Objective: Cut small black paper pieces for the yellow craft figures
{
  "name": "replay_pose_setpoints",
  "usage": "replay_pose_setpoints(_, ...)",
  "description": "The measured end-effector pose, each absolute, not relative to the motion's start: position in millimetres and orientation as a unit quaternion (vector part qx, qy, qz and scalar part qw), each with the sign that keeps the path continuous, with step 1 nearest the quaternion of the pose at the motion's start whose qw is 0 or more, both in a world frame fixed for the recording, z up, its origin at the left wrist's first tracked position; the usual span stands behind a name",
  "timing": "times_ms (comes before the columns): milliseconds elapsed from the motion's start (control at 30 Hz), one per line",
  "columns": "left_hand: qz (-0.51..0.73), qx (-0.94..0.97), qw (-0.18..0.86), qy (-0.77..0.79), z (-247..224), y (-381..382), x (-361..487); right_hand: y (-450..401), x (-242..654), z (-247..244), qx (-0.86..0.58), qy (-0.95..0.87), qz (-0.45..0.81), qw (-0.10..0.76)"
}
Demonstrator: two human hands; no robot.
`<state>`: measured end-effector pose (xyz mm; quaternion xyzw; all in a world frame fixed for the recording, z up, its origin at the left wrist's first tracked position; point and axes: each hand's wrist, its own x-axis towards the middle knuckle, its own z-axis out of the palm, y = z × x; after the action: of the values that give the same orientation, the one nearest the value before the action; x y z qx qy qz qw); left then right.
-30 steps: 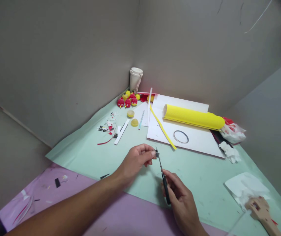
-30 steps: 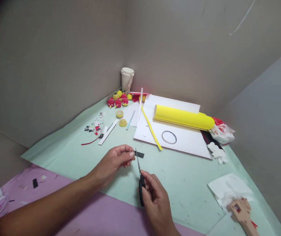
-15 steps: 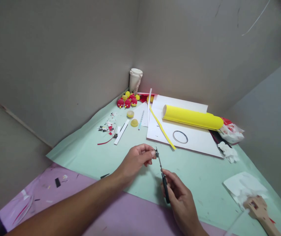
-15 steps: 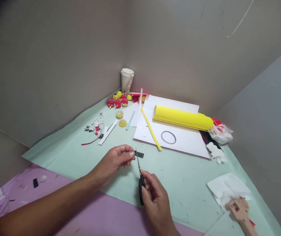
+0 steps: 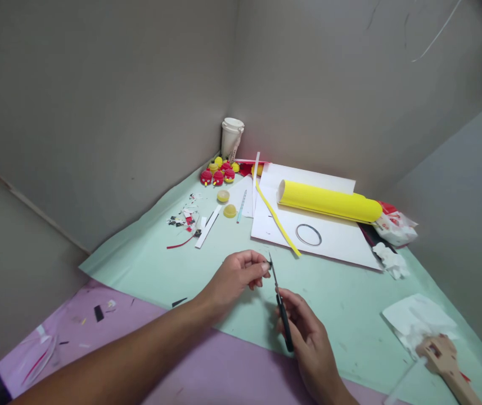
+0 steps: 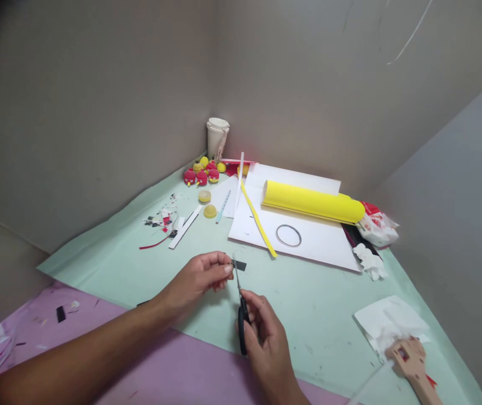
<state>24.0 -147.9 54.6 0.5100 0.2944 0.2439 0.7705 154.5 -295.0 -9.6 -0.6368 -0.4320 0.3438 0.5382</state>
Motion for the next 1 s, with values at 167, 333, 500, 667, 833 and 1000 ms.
replay_pose_setpoints(167,0.235,0.521,0.768,0.290,51.4,-146.9,24.3,-296.2,155.7,-11.5,-0.641,-0.431,0.344,0.534)
replay_pose_setpoints(333,0.235,0.519,0.770,0.286,50.0,-147.2,24.4,-295.3,155.3,-11.1,-0.635,-0.431,0.343,0.543)
replay_pose_setpoints(500,0.239,0.513,0.776,0.279,49.0,-148.0,24.5,-294.7,154.2,-9.5,-0.629,-0.431,0.345,0.548)
replay_pose_setpoints(667,0.242,0.514,0.774,0.278,49.2,-148.2,24.3,-295.9,153.8,-10.5,-0.622,-0.430,0.351,0.552)
replay_pose_setpoints(833,0.242,0.512,0.776,0.276,48.8,-147.8,24.1,-296.6,154.0,-11.9,-0.627,-0.425,0.346,0.553)
replay_pose_setpoints(1000,0.240,0.517,0.774,0.276,48.9,-147.6,23.9,-295.6,155.0,-11.9,-0.631,-0.425,0.343,0.551)
